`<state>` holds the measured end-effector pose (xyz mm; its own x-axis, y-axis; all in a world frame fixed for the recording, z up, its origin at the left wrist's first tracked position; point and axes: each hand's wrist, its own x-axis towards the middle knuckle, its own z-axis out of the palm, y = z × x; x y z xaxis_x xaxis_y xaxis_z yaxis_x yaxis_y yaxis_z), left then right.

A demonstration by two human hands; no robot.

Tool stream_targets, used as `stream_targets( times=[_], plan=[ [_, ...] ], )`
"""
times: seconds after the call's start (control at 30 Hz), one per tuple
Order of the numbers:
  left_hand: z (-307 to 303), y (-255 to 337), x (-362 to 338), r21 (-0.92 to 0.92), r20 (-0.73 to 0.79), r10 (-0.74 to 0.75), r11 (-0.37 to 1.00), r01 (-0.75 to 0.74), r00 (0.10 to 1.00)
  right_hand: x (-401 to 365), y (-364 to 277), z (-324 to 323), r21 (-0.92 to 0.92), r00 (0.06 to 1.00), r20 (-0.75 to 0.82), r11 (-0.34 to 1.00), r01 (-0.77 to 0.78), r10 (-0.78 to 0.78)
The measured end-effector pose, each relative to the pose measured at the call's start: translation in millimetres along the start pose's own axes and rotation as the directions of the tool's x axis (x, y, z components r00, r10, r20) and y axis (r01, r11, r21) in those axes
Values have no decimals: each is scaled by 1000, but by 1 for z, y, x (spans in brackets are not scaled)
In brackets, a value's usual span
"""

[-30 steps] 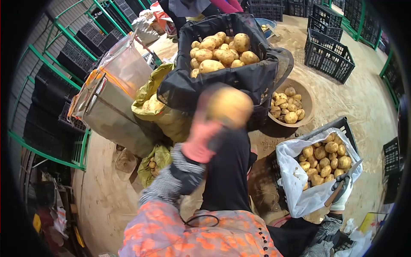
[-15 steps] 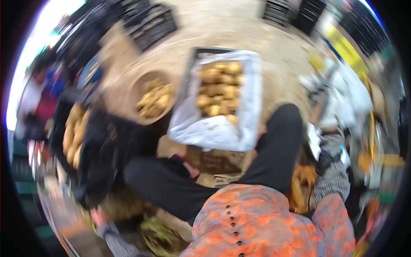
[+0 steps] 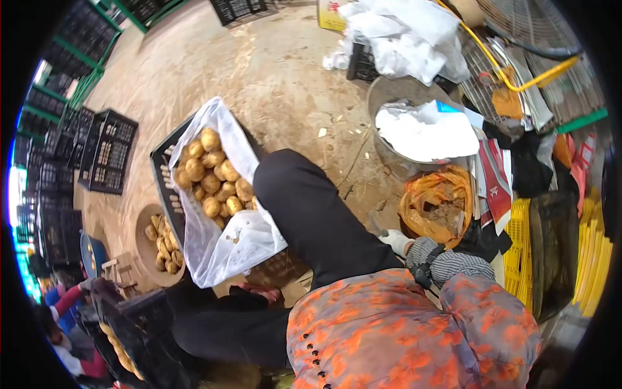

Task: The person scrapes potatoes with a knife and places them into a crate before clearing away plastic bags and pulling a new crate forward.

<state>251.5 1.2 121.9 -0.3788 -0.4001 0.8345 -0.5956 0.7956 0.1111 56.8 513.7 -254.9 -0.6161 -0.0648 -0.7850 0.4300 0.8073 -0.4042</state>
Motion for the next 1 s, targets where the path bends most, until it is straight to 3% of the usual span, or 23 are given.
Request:
stream_targets(
  times=[0.07, 0.1, 0.13, 0.17, 0.2, 0.23, 0.37, 0.4, 0.47, 0.53, 0.57, 0.6, 0.63, 0.7, 0.77, 0.83, 0.87, 0.9, 0.93, 0.97, 1.0],
  plan=[
    [41, 46, 1, -216, 179, 114, 974, -74, 977, 5, 0, 5, -25, 998, 61, 999, 28, -26],
    [73, 60, -9, -128, 198, 294, 954, -272, 935, 5, 0, 4, -3, 999, 49, 1000, 6, -6],
    [105, 21, -33, -232, 517, 349, 936, -265, 781, 7, -3, -3, 11, 998, 51, 1000, -23, 23],
    [121, 77, -40, -326, 671, 374, 924, -199, 640, 6, -1, -7, 24, 997, 55, 998, -51, 50],
    [141, 105, -60, -384, 743, 373, 918, -102, 555, 6, 6, -6, 43, 997, 46, 997, -65, 63],
    [166, 120, -81, -490, 746, 475, 866, -98, 467, 8, 13, -2, 51, 999, 9, 998, -41, 41],
    [245, 165, -151, -608, 792, 611, 788, -97, -10, -2, 30, -5, 16, 992, -122, 1000, -15, 16],
    [251, 168, -163, -549, 820, 566, 820, 162, -89, -7, 39, -2, 14, 988, -154, 1000, -18, 20],
    [266, 168, -167, -259, 825, 458, 827, 498, -332, -9, 60, 15, 57, 984, -129, 991, -117, 123],
    [255, 175, -163, -163, 881, 379, 804, 572, -282, -9, 75, 31, 15, 971, -213, 994, -108, 109],
    [257, 166, -169, -393, 862, 484, 826, 404, -151, -7, 86, 42, 5, 969, -221, 993, -115, 113],
    [244, 184, -157, -430, 851, 490, 856, 286, -186, -5, 92, 47, -4, 969, -219, 993, -122, 118],
    [248, 177, -162, -451, 845, 502, 854, 261, -184, -2, 84, 36, -12, 969, -226, 994, -105, 100],
    [256, 165, -172, -463, 845, 506, 853, 239, -170, -21, 47, 4, 164, 989, -145, 986, 7, 17],
    [256, 162, -177, -567, 798, 579, 816, 118, -170, -31, 5, -45, 248, 928, -344, 939, 238, -144],
    [249, 171, -175, -537, 818, 554, 832, 141, -153, -20, -28, -100, 208, 796, -558, 889, 407, -234],
    [248, 177, -173, -512, 834, 533, 844, 162, -141, -3, -38, -134, 119, 631, -679, 792, 598, -375],
    [245, 179, -171, -490, 842, 516, 853, 179, -157, -18, -70, -180, 77, 583, -744, 824, 562, -328],
    [242, 179, -170, -485, 847, 511, 856, 179, -145, 13, -72, -209, 144, 446, -835, 654, 742, -322],
    [239, 179, -170, -508, 844, 529, 840, 192, -84, 18, -81, -253, 15, 388, -871, 772, 635, -302],
    [235, 181, -169, -529, 839, 544, 824, 204, -24, 55, -72, -295, -90, 266, -927, 847, 525, -263]
  ],
)
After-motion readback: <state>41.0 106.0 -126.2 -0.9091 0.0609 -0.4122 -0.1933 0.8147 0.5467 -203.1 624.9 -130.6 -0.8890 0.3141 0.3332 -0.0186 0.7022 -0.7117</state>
